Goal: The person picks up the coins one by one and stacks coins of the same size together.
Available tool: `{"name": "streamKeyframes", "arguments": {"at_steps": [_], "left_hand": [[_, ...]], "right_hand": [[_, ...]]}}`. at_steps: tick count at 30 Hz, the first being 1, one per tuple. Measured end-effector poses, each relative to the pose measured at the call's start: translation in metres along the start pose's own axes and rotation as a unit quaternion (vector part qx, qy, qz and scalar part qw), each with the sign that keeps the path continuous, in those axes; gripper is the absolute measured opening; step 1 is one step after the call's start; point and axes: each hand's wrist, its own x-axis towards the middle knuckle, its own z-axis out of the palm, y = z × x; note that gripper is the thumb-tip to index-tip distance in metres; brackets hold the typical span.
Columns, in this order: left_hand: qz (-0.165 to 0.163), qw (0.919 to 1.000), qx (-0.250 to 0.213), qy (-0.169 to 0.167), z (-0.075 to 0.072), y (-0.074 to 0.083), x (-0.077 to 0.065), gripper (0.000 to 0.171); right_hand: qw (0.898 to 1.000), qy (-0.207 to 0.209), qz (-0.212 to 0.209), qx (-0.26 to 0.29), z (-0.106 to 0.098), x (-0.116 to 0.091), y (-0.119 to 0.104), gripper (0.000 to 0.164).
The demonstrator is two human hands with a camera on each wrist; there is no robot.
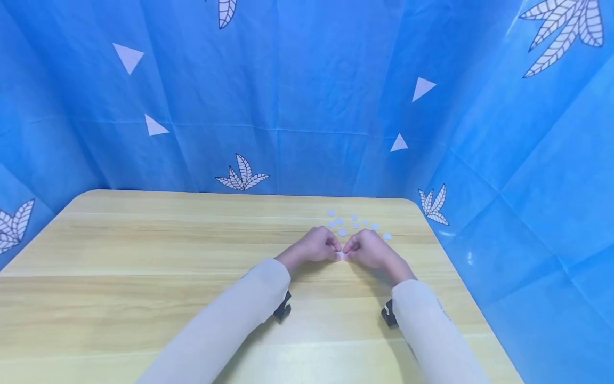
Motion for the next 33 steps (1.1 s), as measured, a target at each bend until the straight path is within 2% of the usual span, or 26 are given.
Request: {"name": "streamKeyframes", "arguments": {"at_steps": [11,22,33], "left_hand": [[0.002,0.9995,0.009,-0.032,-0.016,-0.005,-0.016,0.011],[0.006,0.9982,0.023,-0.054,-0.034,-0.02,-0.032,0.013],[0.013,0.9979,0.017,-0.062,-0.051,-0.038,-0.047,0.013]], "right_hand": [[1.0,-0.013,-0.007,0.014,0.011,0.003,-0.015,0.009],[0.998,-0.015,-0.059,0.034,0.026,0.007,-0.031,0.008],[0.997,-0.029,-0.057,0.04,0.041,0.019,-0.048,0.007]]}}
